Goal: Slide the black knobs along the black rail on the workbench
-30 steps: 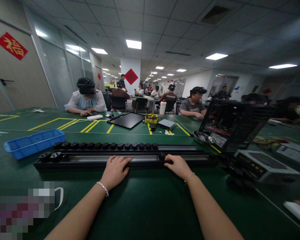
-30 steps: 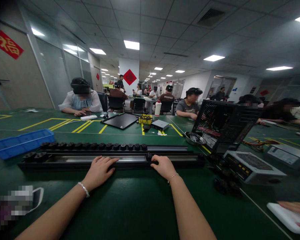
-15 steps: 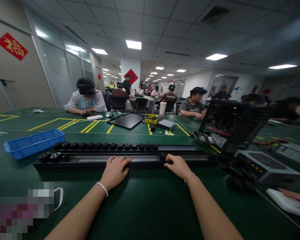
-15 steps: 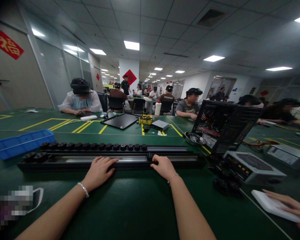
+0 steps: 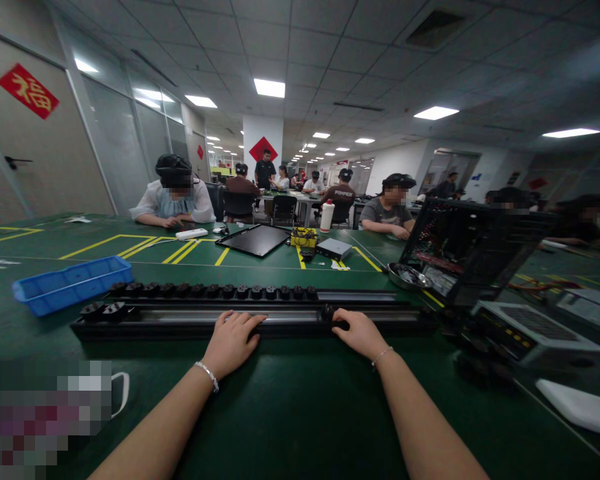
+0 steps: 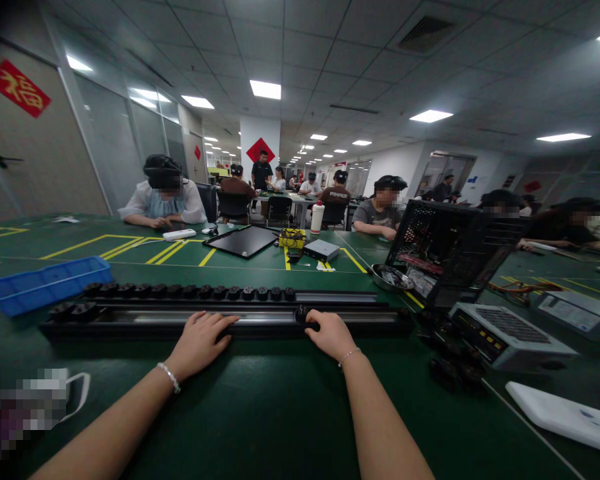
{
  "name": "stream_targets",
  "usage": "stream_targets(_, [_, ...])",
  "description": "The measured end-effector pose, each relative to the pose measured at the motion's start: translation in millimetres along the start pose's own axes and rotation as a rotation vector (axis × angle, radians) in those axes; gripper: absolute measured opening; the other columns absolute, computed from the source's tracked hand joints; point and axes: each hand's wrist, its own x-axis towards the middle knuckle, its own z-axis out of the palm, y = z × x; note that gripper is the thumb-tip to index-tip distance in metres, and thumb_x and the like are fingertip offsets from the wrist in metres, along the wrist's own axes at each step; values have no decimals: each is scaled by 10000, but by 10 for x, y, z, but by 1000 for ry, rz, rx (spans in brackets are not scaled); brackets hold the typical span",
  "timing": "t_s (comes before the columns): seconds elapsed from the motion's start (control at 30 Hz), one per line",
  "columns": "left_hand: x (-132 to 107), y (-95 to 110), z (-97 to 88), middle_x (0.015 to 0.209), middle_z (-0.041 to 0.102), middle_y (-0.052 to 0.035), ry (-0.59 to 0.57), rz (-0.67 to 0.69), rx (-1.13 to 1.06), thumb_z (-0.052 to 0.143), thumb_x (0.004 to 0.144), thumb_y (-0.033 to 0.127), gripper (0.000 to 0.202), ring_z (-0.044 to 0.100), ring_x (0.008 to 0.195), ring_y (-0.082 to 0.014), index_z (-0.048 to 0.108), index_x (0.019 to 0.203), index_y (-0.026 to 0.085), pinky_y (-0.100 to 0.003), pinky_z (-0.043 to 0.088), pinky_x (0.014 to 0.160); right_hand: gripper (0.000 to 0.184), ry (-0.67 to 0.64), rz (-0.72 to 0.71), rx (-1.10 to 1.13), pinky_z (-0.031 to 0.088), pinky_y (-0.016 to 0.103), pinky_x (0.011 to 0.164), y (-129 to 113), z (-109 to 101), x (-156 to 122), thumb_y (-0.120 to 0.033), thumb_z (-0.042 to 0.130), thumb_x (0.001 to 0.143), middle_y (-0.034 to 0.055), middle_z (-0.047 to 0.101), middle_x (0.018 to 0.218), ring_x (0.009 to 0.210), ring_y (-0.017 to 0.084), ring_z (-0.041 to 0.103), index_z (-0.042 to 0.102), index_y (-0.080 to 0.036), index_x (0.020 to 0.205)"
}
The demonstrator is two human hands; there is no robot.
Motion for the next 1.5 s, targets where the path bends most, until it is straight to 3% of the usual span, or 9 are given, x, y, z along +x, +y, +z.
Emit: stream_targets(1.5, [-8,-4,2,1006,621,-3,4,16,26,460,787,270,366,526,949,-183,507,1147,321,-421,246,955,79,21,-20,50,374,249,701,43,18,9,-276,579,695,-15,648,794,773,155,571,588,-242,766])
